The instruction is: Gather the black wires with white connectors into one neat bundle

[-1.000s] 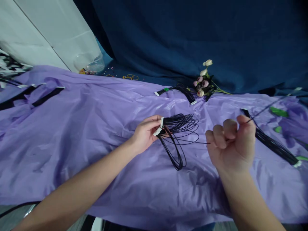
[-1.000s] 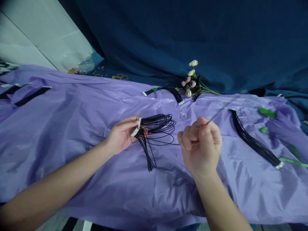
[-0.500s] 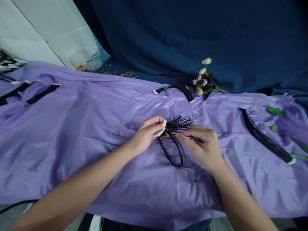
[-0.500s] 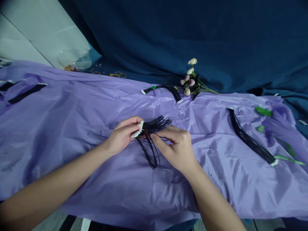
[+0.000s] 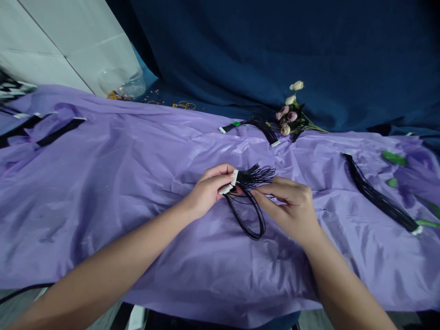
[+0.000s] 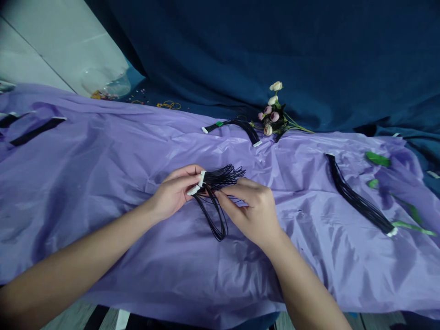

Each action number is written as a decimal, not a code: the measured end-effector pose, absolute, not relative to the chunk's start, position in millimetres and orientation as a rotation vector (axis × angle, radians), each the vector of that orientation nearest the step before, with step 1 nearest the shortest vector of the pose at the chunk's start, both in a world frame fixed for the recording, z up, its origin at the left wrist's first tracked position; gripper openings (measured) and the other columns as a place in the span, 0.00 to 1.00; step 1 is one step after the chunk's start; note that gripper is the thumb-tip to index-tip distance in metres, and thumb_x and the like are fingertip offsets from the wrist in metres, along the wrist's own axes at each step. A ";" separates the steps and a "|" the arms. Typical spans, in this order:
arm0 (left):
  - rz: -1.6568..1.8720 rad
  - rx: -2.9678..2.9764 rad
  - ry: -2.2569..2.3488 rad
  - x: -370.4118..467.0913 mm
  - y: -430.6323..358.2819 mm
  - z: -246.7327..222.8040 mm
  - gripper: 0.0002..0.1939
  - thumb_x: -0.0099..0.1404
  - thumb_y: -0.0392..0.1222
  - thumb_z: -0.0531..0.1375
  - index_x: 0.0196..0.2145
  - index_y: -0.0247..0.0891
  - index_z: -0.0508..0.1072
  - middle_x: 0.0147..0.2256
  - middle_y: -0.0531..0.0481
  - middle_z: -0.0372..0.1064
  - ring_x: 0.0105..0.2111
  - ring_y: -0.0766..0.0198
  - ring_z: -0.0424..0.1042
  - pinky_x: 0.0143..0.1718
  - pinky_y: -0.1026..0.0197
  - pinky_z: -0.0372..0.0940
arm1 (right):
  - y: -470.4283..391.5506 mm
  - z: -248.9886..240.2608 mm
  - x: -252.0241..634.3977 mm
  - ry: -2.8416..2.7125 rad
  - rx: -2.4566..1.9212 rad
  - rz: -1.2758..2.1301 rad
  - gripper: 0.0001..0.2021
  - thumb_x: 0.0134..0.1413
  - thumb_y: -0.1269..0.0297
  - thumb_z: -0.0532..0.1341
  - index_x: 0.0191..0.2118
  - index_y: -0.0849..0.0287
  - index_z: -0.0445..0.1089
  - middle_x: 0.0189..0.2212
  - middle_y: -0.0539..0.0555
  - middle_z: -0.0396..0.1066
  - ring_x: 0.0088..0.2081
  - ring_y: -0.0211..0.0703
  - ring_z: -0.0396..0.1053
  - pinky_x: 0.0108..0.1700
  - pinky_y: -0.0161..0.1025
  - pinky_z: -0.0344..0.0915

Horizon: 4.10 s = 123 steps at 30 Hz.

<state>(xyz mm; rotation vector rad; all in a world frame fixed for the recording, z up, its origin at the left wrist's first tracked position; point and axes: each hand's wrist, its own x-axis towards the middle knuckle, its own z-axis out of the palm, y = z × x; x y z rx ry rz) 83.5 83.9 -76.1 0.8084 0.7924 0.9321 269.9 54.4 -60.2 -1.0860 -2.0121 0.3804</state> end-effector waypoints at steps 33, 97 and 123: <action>0.877 0.737 0.757 80.8 89.0 -74.7 0.03 0.55 0.36 0.60 0.28 0.32 0.71 0.25 0.48 0.69 0.25 0.66 0.71 0.31 0.64 0.66 | 57.4 -66.6 274.7 -2.132 -1.002 0.258 0.05 0.56 0.70 0.60 0.31 0.59 0.74 0.22 0.50 0.67 0.23 0.33 0.63 0.26 0.32 0.58; 1.120 0.871 0.951 83.4 87.0 -79.2 0.13 0.60 0.50 0.57 0.37 0.38 0.66 0.38 0.49 0.63 0.35 0.63 0.67 0.38 0.59 0.64 | 71.4 -70.1 263.8 -0.834 -0.966 1.531 0.11 0.44 0.59 0.68 0.24 0.60 0.68 0.15 0.46 0.66 0.23 0.41 0.72 0.35 0.39 0.70; 1.173 0.878 0.772 63.2 105.2 -73.5 0.17 0.58 0.54 0.60 0.31 0.34 0.69 0.25 0.52 0.65 0.25 0.67 0.66 0.31 0.57 0.70 | 72.2 -59.2 281.7 -0.828 -0.754 1.329 0.06 0.52 0.56 0.61 0.34 0.50 0.67 0.17 0.42 0.40 0.19 0.33 0.50 0.36 0.41 0.70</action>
